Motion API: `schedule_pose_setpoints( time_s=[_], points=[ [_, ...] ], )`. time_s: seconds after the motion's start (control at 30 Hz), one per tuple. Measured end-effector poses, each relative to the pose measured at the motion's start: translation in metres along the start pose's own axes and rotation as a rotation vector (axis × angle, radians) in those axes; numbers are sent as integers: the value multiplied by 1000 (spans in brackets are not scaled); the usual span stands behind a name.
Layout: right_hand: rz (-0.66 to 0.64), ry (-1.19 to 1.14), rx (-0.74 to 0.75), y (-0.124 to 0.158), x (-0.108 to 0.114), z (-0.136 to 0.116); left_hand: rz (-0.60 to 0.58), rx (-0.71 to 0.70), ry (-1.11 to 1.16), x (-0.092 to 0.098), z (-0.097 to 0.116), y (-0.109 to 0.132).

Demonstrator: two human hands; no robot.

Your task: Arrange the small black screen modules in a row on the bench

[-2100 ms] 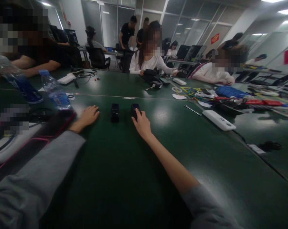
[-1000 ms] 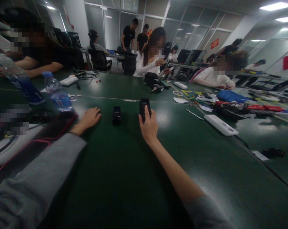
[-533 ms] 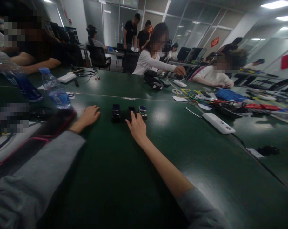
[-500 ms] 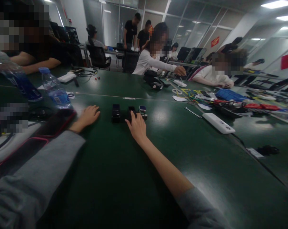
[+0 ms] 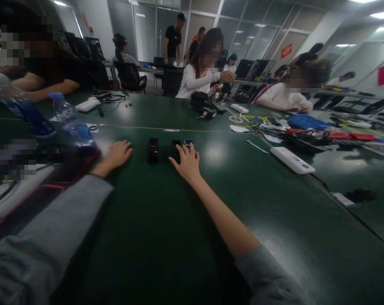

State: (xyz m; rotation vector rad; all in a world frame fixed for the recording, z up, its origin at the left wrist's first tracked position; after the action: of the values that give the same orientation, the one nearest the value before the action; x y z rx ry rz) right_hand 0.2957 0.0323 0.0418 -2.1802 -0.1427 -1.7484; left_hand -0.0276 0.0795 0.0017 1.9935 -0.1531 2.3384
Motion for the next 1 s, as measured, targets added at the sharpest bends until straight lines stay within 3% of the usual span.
schedule_pose_setpoints(
  time_s=[0.33,0.43,0.5,0.6,0.73,0.8,0.9,1.0],
  points=[
    [57,41,-59,11,9,49,14,2,8,0,0,-1],
    [91,126,-95,17,17,53,19,6,11,-1,0,-1],
    [146,177,-94,20,26,42,13,8,11,-2,-1,-1],
    [176,142,-31,18,34,5,8,1,18,-2,-1,-2],
    [18,-109,104,3,14,-62,16,1,20,1,1,0],
    [-64,-224,87,-7,-4,-86,25,7,5,2,3,2],
    [-126,-343,12,-15,-24,-102,31,19,-12,4,5,4],
    [-107,-435,37,-15,-25,-107,23,22,-11,4,6,4]
  ],
)
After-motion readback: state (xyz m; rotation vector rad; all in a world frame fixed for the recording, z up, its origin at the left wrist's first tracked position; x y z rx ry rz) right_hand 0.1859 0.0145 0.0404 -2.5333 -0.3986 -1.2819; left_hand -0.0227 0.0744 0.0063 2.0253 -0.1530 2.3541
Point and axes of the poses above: each hand's wrist, its own y-axis away from the middle knuckle, its own x-axis out of the back of the hand, z = x × y, the point moved 7 cm from there along -y, towards the middle knuckle, and after that the axes turned 9 degrees about -z, right-handed, at the moved point
